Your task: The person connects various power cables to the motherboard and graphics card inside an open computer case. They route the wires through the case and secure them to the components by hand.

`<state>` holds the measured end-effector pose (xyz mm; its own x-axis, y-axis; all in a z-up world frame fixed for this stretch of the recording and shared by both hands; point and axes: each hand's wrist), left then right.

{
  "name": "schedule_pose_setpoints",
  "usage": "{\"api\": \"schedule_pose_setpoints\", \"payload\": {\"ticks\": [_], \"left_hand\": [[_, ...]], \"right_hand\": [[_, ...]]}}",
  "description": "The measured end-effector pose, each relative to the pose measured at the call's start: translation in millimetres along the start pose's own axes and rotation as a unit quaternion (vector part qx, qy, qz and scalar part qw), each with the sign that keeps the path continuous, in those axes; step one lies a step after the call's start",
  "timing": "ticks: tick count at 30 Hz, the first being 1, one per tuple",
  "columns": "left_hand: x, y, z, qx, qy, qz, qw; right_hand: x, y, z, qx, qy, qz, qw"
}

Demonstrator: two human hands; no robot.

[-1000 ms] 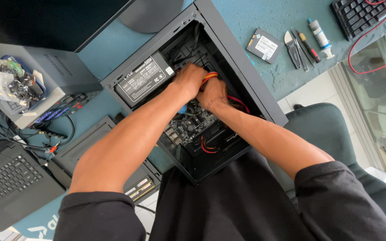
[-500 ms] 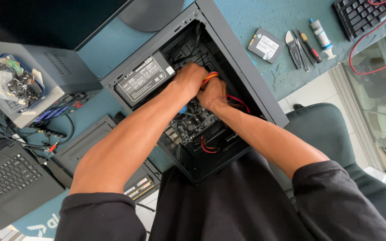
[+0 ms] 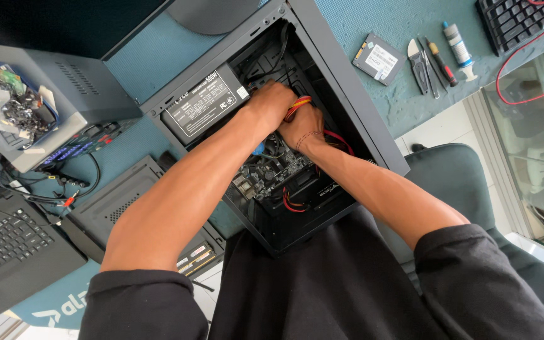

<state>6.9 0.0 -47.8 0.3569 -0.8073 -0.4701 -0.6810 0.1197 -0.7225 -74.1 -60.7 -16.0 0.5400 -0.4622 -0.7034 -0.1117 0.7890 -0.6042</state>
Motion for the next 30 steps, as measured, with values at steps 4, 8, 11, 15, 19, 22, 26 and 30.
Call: {"api": "schedule_pose_setpoints", "payload": {"ticks": [4,8,11,15,19,22,26,30], "left_hand": [[0.8,6.4,1.1,-0.011,-0.023,-0.007,1.0],[8.3,17.9,6.6,-0.013,-0.012,-0.018,1.0],[9.5,17.2,11.0,0.011,0.021,-0.02,1.0],[16.2,26.8,17.8,0.029,0.044,-0.028,0.998],[19.8,29.2,18.6,0.046,0.055,-0.025,0.997],[16.9,29.6,17.1,0.04,0.07,-0.037,0.996],[18.8,29.8,18.3,0.043,0.067,-0.048,0.996],[15.9,31.0,16.0,0.039,0.056,-0.072,0.995]], "right_hand": [[-4.3,-0.5,5.6,0.002,0.008,0.008,1.0],[-2.9,-1.5,0.3,0.002,0.003,0.0,1.0],[3.0,-0.8,-3.9,0.02,-0.032,-0.009,0.999],[7.4,-3.8,-7.8,0.024,-0.05,0.007,0.998],[0.3,-5.6,-1.7,0.035,-0.029,0.002,0.999],[2.6,-3.2,-4.4,0.032,-0.031,0.0,0.999],[6.5,-4.2,-5.4,0.037,-0.041,0.007,0.998],[3.4,-3.0,-3.4,0.033,-0.035,0.003,0.999]]}}
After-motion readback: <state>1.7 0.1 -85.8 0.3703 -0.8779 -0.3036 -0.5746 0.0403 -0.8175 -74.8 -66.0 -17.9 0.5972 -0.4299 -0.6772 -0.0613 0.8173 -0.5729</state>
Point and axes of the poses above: each hand's wrist, its own x-axis towards the middle knuckle, its own y-axis out of the palm, z = x × y
